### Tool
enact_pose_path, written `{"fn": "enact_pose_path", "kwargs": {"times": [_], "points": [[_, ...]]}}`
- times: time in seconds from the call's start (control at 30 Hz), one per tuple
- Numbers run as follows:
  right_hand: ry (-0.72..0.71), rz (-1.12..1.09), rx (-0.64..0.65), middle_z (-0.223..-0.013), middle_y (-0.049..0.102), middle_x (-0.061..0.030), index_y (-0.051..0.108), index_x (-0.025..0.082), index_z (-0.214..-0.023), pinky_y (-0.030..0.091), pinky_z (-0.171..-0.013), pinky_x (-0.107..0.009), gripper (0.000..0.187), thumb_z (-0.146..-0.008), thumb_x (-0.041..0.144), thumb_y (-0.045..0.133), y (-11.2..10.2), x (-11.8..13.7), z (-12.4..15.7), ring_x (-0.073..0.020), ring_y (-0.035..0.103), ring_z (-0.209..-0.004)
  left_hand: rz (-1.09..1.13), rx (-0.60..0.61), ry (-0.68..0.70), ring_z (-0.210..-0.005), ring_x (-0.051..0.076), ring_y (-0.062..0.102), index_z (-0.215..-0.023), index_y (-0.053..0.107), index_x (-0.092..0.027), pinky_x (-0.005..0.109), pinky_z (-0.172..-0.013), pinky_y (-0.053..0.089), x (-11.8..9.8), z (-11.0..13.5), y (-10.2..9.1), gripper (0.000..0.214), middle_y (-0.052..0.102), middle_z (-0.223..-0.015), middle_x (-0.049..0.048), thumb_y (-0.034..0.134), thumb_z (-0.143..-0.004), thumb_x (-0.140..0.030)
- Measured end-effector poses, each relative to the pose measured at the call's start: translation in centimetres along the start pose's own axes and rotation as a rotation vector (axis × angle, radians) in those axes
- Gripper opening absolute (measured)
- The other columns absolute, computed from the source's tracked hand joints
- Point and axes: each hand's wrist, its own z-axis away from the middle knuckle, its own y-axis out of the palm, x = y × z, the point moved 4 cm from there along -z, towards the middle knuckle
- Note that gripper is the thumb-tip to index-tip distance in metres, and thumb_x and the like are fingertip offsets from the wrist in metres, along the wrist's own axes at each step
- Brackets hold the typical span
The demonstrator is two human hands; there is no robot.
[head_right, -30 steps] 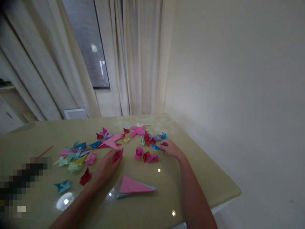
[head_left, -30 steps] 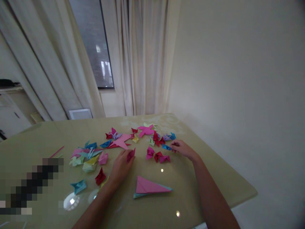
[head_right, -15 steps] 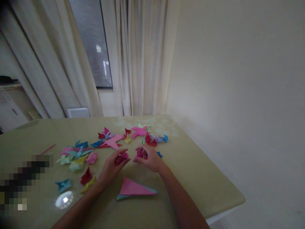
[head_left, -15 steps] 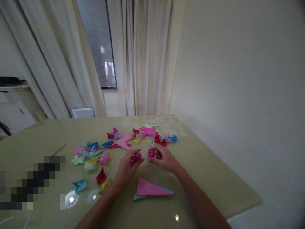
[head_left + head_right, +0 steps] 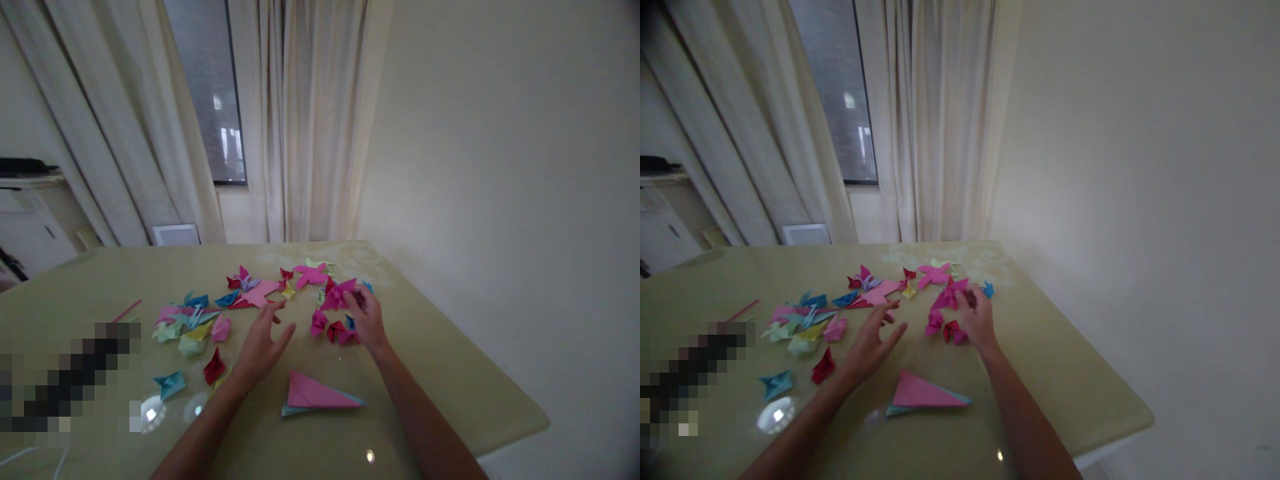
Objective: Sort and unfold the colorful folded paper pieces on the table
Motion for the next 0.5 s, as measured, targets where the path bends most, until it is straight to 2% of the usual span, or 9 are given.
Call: {"fn": "enact_pose_path", "kwargs": {"times": [0.1, 0.17, 0.23, 0.3, 0.37, 0.43, 0.5], "points": [[0.073, 0.020, -0.287, -0.077, 0.066, -0.0018, 0.066, 0.020, -0.090, 0.045, -0.061, -0.028, 0.040, -0.084, 0.059, 0.069, -4.7, -2.2, -2.1, -0.0169, 0.058, -0.067, -0.526, -0.084, -0.143, -0.133, 0.040, 0.054, -0.135, 0.063, -0.014, 0.062, -0.111, 0.041, 2.3, 0.1, -2.0, 0.042, 0.059, -0.144, 0.0223, 0.056, -0.096, -0.028], [0.154, 0.074, -0.353, -0.075, 0.067, -0.0027, 0.069, 0.018, -0.092, 0.044, -0.059, -0.028, 0.046, -0.078, 0.063, 0.069, -7.2, -4.1, -2.9, -0.0172, 0.058, -0.065, -0.778, -0.093, -0.220, -0.143, 0.048, 0.042, -0.136, 0.065, -0.011, 0.074, -0.113, 0.031, 3.5, 0.5, -3.1, 0.044, 0.050, -0.155, 0.0262, 0.056, -0.096, -0.025], [0.201, 0.108, -0.366, -0.072, 0.069, -0.0039, 0.072, 0.017, -0.089, 0.043, -0.057, -0.028, 0.047, -0.074, 0.062, 0.068, -9.1, -5.7, -3.3, -0.0177, 0.058, -0.063, -0.881, -0.075, -0.296, -0.143, 0.052, 0.041, -0.136, 0.066, -0.010, 0.079, -0.106, 0.035, 4.3, 0.9, -4.0, 0.044, 0.048, -0.156, 0.0286, 0.053, -0.097, -0.024], [0.241, 0.139, -0.348, -0.069, 0.070, -0.0049, 0.074, 0.016, -0.083, 0.043, -0.055, -0.029, 0.043, -0.071, 0.058, 0.069, -10.2, -7.0, -3.4, -0.0178, 0.058, -0.060, -0.903, -0.015, -0.360, -0.130, 0.052, 0.053, -0.133, 0.067, -0.008, 0.072, -0.094, 0.048, 4.9, 1.0, -4.6, 0.041, 0.055, -0.147, 0.0305, 0.047, -0.099, -0.021], [0.287, 0.175, -0.312, -0.064, 0.070, -0.0049, 0.076, 0.016, -0.076, 0.041, -0.053, -0.028, 0.039, -0.068, 0.053, 0.068, -10.5, -8.0, -3.2, -0.0176, 0.057, -0.056, -0.891, 0.085, -0.367, -0.114, 0.045, 0.065, -0.126, 0.069, -0.008, 0.058, -0.084, 0.056, 5.2, 0.8, -4.5, 0.039, 0.064, -0.131, 0.0287, 0.042, -0.099, -0.015], [0.324, 0.206, -0.264, -0.059, 0.069, -0.0043, 0.078, 0.016, -0.071, 0.039, -0.052, -0.028, 0.035, -0.066, 0.049, 0.067, -10.2, -8.8, -3.0, -0.0172, 0.055, -0.053, -0.854, 0.167, -0.312, -0.108, 0.039, 0.068, -0.124, 0.069, -0.009, 0.049, -0.083, 0.058, 5.3, 0.4, -4.0, 0.039, 0.068, -0.122, 0.0245, 0.040, -0.098, -0.009], [0.343, 0.227, -0.220, -0.058, 0.069, -0.0038, 0.079, 0.017, -0.070, 0.041, -0.053, -0.029, 0.034, -0.065, 0.047, 0.066, -9.7, -9.4, -2.8, -0.0174, 0.055, -0.052, -0.799, 0.199, -0.251, -0.112, 0.035, 0.067, -0.130, 0.065, -0.012, 0.046, -0.089, 0.057, 5.3, 0.0, -3.2, 0.043, 0.069, -0.125, 0.0214, 0.039, -0.097, -0.005]]}}
